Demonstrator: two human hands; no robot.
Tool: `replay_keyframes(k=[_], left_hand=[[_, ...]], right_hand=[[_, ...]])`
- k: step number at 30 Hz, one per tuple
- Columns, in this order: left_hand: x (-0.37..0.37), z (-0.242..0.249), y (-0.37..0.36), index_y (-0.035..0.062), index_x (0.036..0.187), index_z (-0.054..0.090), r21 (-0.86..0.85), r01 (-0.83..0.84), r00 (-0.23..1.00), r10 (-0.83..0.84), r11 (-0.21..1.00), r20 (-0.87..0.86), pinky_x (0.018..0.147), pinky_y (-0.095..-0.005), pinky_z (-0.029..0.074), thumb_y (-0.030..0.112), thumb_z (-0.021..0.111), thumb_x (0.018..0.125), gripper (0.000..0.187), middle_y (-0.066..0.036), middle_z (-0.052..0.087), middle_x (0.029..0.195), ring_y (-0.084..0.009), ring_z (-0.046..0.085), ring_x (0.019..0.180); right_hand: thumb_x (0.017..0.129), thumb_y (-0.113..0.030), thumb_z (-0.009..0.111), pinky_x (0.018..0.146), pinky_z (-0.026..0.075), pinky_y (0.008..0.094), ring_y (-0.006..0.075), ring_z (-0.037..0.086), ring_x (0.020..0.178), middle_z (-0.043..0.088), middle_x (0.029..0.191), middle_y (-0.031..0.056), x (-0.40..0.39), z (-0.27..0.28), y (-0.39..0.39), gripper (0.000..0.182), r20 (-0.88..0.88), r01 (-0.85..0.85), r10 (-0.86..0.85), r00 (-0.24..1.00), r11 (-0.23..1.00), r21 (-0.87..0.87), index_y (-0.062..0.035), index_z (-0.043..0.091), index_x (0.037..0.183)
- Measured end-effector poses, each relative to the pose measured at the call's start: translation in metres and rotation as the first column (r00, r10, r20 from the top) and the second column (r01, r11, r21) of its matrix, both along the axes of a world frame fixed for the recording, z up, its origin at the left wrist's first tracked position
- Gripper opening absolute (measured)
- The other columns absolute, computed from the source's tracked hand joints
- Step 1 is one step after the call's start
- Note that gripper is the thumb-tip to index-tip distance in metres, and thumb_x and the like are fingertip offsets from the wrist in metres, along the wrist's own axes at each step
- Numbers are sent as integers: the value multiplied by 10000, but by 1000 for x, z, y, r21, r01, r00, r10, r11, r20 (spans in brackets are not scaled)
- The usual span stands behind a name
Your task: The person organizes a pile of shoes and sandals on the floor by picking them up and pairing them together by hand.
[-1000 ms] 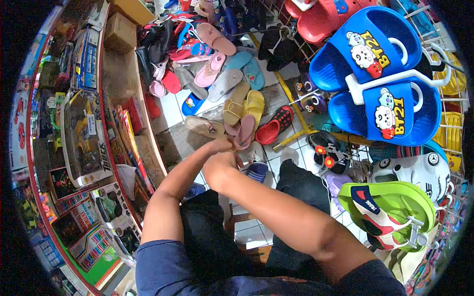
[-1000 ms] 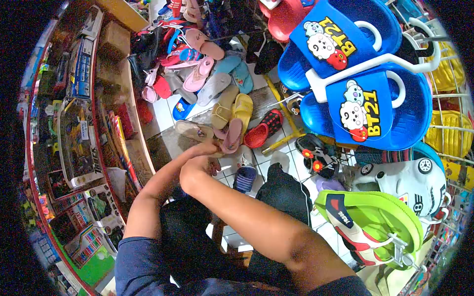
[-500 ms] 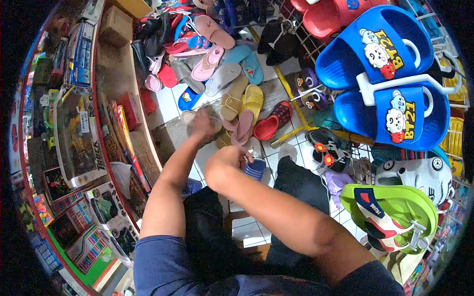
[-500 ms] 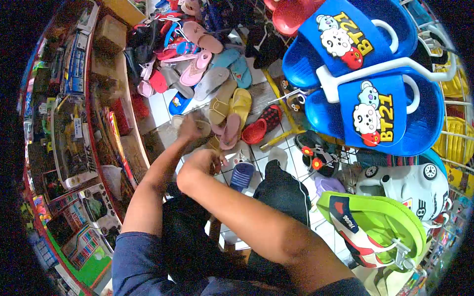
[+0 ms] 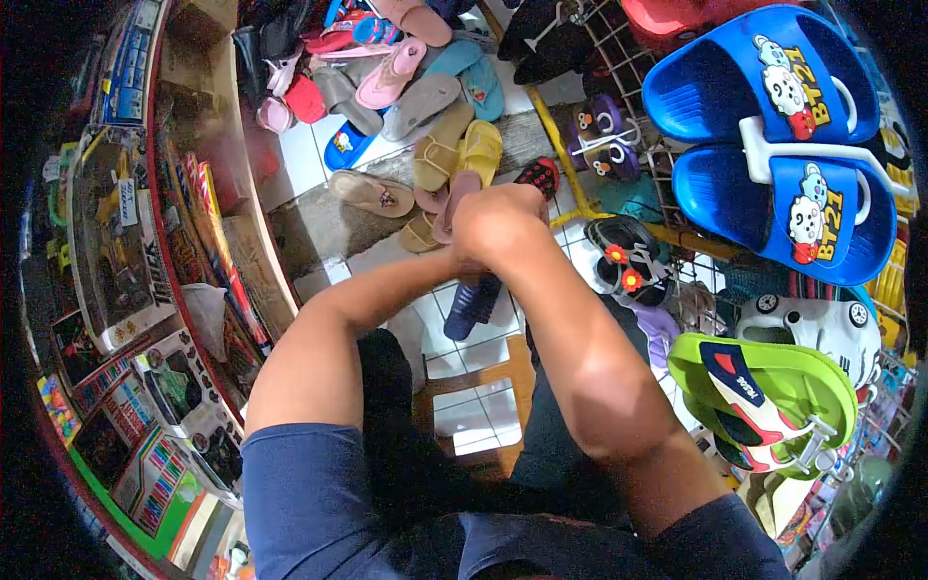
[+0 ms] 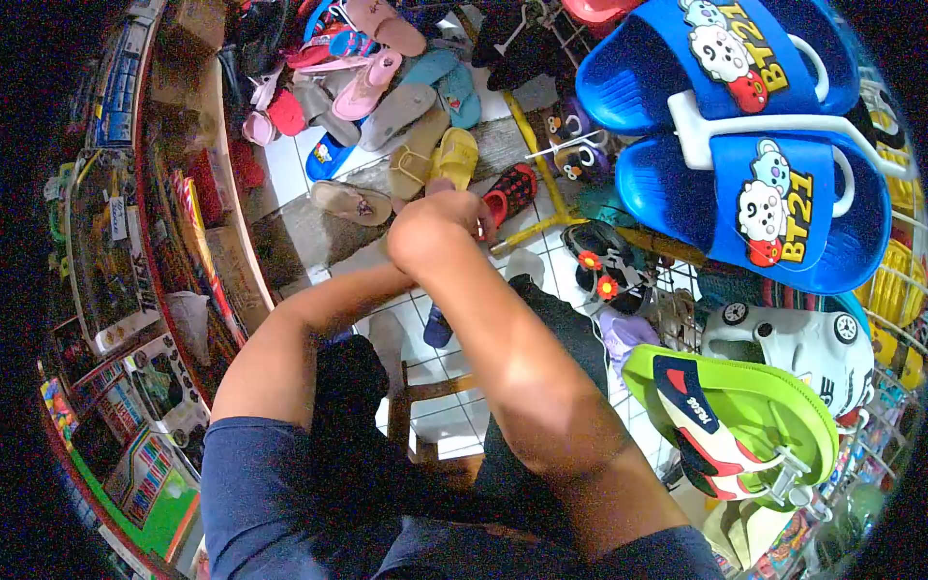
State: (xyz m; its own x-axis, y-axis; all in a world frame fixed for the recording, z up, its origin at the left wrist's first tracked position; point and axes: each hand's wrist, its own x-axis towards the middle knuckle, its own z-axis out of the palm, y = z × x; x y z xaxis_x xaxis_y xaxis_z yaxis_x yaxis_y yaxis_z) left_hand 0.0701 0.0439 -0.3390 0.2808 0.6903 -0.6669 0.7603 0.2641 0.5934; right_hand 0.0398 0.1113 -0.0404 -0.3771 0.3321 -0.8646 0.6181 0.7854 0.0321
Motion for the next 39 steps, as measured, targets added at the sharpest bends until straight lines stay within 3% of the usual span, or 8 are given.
replay_keyframes(k=[7, 15, 22, 24, 27, 30, 33, 39], left_hand=[[-2, -13, -48, 66, 1305, 487, -410, 241, 904, -50, 880, 425, 922, -452, 445, 329, 547, 829, 547, -169, 469, 1359, -327, 499, 1189], [-67, -1, -55, 49, 1308, 477, -463, 90, 970, 28, 882, 242, 929, -436, 455, 395, 548, 841, 585, -186, 472, 1347, -350, 500, 1192], [-109, 34, -49, 33, 1310, 468, -236, -59, 985, 18, 970, -170, 936, -423, 463, 452, 549, 852, 626, -201, 475, 1338, -369, 501, 1195], [-111, -49, -72, 22, 1325, 435, -92, 107, 953, -128, 990, -276, 910, -426, 483, 476, 566, 840, 677, -209, 469, 1340, -388, 490, 1202], [-113, -118, -106, 1, 1305, 405, 487, 5, 992, 56, 873, -111, 859, -444, 504, 476, 613, 813, 715, -226, 450, 1350, -403, 542, 1129], [-114, -77, -109, -13, 1285, 394, 635, 278, 934, -50, 721, -353, 811, -461, 515, 373, 648, 786, 680, -236, 517, 1271, -392, 600, 1033], [-113, -65, -85, -18, 1312, 357, 214, -58, 997, 66, 975, -32, 780, -459, 520, 247, 670, 711, 727, -232, 615, 1104, -368, 640, 940], [-127, 4, -34, 45, 974, 662, 203, -8, 958, 65, 979, -279, 709, -442, 529, 250, 673, 663, 372, -182, 678, 828, -366, 662, 812]], right_hand=[[696, -272, 718, 802, 532, 403, 261, 665, 1003, 682, 1092, 120, -2, -9, -1, 555, 6, -112, 112, 994, 991, -72, -32, 600, 1183], [705, -228, 678, 797, 516, 412, 274, 668, 987, 693, 1050, 115, -1, -11, -5, 478, -107, -130, 129, 986, 992, 3, -30, 634, 1138], [709, -170, 629, 782, 518, 412, 283, 673, 962, 703, 1000, 127, -1, -15, -6, 318, -36, -126, 124, 992, 991, -55, -65, 723, 993], [716, -168, 623, 784, 518, 412, 283, 673, 964, 702, 1008, 128, -2, -17, -5, 323, -32, -122, 120, 992, 991, -55, -65, 719, 1007], [718, -169, 624, 799, 515, 411, 285, 672, 966, 700, 1011, 136, -4, -17, -4, 330, -6, -117, 117, 993, 991, -71, -60, 715, 1016], [720, -169, 623, 817, 511, 407, 287, 669, 977, 699, 1014, 138, -4, -14, -3, 339, -16, -128, 127, 992, 989, -77, -54, 709, 1026], [717, -163, 620, 814, 508, 412, 287, 667, 980, 698, 1014, 136, -4, -15, -4, 340, -30, -116, 115, 993, 992, -52, -50, 707, 1026], [717, -163, 616, 790, 506, 427, 290, 669, 963, 701, 997, 135, -1, -20, 0, 327, -31, -118, 116, 993, 990, -74, -42, 709, 1006]])
